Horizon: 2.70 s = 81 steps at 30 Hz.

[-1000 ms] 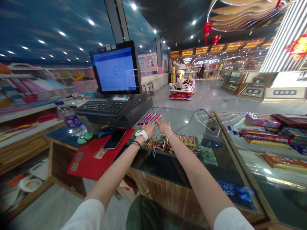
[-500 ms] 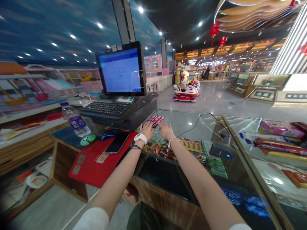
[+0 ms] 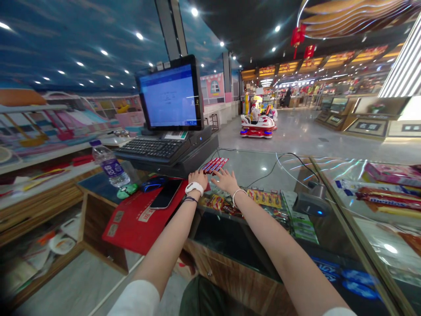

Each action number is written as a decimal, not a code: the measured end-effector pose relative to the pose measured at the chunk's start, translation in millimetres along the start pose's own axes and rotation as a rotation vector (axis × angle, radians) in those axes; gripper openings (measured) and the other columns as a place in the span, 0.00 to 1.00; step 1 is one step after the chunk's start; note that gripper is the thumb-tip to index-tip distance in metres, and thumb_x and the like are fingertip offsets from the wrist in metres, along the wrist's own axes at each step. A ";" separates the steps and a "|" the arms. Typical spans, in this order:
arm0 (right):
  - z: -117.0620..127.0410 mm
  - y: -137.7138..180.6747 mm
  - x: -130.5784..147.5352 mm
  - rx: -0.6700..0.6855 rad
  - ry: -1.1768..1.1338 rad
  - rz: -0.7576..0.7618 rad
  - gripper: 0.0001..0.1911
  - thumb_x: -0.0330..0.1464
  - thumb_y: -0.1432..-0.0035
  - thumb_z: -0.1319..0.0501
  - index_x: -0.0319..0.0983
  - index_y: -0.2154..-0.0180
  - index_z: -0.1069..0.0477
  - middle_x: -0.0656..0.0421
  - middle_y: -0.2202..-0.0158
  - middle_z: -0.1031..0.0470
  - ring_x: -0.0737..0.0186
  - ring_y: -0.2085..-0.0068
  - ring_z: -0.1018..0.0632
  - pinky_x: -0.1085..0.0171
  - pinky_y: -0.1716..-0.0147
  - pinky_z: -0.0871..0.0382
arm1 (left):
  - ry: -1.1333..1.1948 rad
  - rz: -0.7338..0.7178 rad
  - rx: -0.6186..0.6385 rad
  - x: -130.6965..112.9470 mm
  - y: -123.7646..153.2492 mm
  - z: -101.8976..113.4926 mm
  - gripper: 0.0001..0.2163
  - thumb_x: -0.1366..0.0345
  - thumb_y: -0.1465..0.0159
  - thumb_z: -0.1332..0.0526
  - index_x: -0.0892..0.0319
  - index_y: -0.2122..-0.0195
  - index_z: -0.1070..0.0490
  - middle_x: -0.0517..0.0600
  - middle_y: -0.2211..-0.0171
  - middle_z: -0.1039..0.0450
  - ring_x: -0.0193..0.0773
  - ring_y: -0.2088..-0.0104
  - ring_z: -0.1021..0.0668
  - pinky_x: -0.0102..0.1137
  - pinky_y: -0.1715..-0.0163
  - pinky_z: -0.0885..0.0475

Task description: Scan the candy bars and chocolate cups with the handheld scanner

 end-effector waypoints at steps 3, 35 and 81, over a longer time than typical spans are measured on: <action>-3.9 -2.2 -0.2 0.018 0.000 0.021 0.32 0.50 0.32 0.54 0.50 0.31 0.52 0.55 0.28 0.52 0.45 0.30 0.45 0.39 0.34 0.57 | -0.003 -0.013 -0.002 -0.2 -1.6 -2.6 0.17 0.67 0.31 0.51 0.65 0.46 0.30 0.62 0.47 0.26 0.48 0.44 0.26 0.44 0.36 0.44; 83.5 73.8 -2.3 -0.156 0.186 0.275 0.38 0.37 0.36 0.44 0.42 0.30 0.55 0.52 0.28 0.53 0.45 0.29 0.47 0.40 0.34 0.53 | 0.050 -0.293 0.038 -41.3 43.6 25.3 0.26 0.58 0.29 0.56 0.56 0.31 0.48 0.52 0.29 0.49 0.51 0.30 0.46 0.55 0.32 0.55; 197.8 390.3 -304.3 -0.447 0.254 -0.394 0.30 0.36 0.34 0.49 0.42 0.32 0.47 0.52 0.31 0.42 0.53 0.31 0.41 0.43 0.34 0.51 | 0.269 -1.227 -0.040 -451.4 230.3 63.8 0.23 0.61 0.31 0.51 0.58 0.35 0.40 0.55 0.32 0.43 0.49 0.31 0.43 0.53 0.31 0.55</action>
Point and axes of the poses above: each hand's wrist, its own y-axis away from the middle knuckle, its own z-axis out of the back of the hand, x = y × z, the point moved 7 cm from there along -y, towards the middle knuckle
